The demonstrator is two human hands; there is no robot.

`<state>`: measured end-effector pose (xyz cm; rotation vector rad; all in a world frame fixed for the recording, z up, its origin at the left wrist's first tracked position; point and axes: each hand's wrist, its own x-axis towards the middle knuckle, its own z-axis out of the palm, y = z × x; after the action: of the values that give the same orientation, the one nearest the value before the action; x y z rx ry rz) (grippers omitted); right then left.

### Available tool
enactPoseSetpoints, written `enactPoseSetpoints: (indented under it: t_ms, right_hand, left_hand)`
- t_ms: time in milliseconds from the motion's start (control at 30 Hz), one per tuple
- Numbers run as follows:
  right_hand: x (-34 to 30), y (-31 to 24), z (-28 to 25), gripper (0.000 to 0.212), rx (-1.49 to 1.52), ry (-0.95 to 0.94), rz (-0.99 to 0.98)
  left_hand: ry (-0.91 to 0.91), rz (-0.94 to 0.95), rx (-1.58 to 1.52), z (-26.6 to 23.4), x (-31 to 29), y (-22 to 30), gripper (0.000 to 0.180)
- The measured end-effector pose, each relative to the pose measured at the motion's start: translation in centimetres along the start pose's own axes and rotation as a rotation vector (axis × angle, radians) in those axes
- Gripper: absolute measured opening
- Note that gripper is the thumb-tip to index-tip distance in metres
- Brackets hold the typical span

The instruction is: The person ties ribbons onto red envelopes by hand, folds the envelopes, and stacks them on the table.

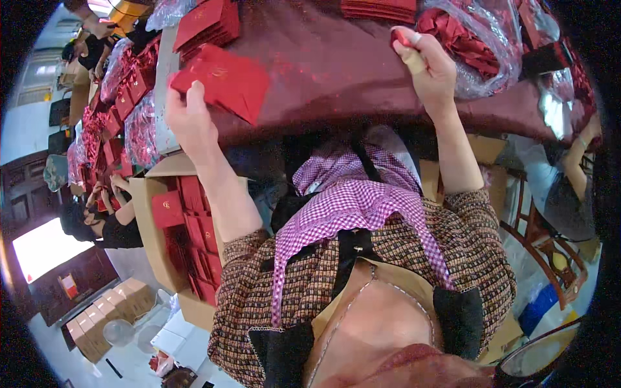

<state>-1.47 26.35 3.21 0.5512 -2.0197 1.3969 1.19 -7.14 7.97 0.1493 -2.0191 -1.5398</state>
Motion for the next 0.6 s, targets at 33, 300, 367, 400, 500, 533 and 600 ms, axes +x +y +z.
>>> enactPoseSetpoints:
  t_ms: [33, 300, 367, 400, 500, 533, 600]
  right_hand:
    - [-0.1, -0.7, 0.1, 0.026, 0.084, -0.002, 0.119]
    - [-1.5, 2.3, -1.4, 0.034, -0.253, -0.407, 0.401]
    - [-2.1, 3.7, -2.9, 0.035, -0.244, -0.304, 0.308]
    - [-2.0, 4.0, -3.7, 0.036, -0.284, -0.308, 0.394]
    - [-1.4, 4.0, -5.9, 0.033, -0.012, -0.268, 0.602]
    - [-0.5, 2.7, -6.6, 0.032, 0.091, -0.328, 0.774]
    - [-1.6, 3.2, -8.9, 0.029, 0.509, -0.146, 0.836]
  left_hand:
    - [-0.021, 0.098, 0.171, 0.2, 0.1, 0.4, 0.016]
    - [-0.629, 0.203, 0.351, 8.1, -0.3, -3.2, 0.059]
    - [-0.692, 0.226, 0.388, 8.9, 0.2, -4.9, 0.053]
    - [-0.759, 0.249, 0.428, 9.3, 0.5, -5.4, 0.047]
    - [-0.863, 0.291, 0.54, 10.0, 1.3, -7.2, 0.036]
    - [-0.823, 0.362, 0.544, 9.9, 1.6, -8.0, 0.034]
    - [-0.838, 0.529, 0.534, 12.4, 2.1, -7.7, 0.035]
